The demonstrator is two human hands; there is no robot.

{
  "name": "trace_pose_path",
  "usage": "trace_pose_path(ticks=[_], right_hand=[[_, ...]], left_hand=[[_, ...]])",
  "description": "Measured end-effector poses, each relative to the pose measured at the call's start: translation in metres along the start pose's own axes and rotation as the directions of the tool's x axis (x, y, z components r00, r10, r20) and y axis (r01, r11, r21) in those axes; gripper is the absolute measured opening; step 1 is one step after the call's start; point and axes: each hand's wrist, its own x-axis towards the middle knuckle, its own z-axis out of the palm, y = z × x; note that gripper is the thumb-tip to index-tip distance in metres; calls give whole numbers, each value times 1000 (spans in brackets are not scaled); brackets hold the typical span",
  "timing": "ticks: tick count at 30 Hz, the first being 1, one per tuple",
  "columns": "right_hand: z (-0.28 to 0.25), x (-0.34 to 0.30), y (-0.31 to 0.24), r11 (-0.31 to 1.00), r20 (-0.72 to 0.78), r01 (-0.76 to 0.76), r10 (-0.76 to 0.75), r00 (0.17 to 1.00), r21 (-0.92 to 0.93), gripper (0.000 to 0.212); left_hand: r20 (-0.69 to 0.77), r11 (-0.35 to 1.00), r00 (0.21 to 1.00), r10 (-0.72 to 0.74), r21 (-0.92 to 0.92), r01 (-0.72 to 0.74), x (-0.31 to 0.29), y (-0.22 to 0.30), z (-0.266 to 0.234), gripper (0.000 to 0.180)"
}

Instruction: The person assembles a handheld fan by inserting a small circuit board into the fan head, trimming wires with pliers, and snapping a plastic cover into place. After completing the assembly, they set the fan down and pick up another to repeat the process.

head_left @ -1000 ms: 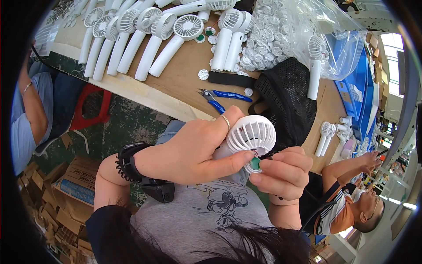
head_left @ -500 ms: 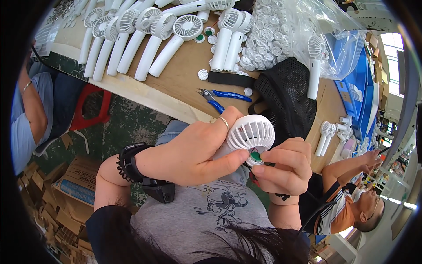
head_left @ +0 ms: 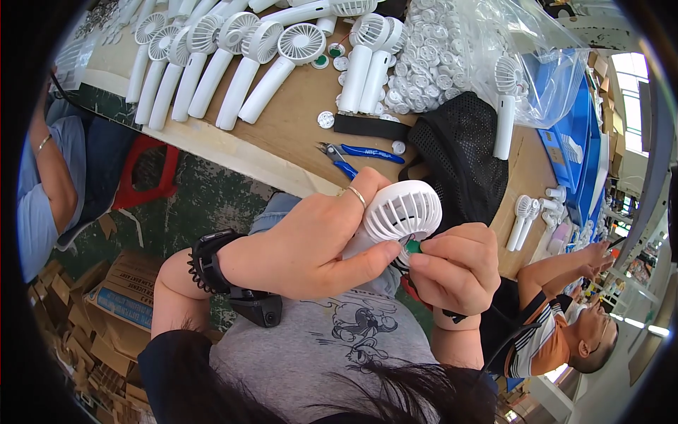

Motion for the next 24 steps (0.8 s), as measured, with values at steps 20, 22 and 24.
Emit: trace_pose_path(ticks=[20,22,24], right_hand=[[4,-2,2,996,31,52,-50,998,-76,27],[3,-2,1,996,47,32,-29,999,-84,30],[3,-2,2,998,49,30,-27,998,-60,29]], left_hand=[[16,999,999,-32,-14,32,0,-2,-3,42],[26,999,999,-37,-30,38,-1,-3,-3,42],[35,998,998,-52,-35,53,-1,-1,-4,42]])
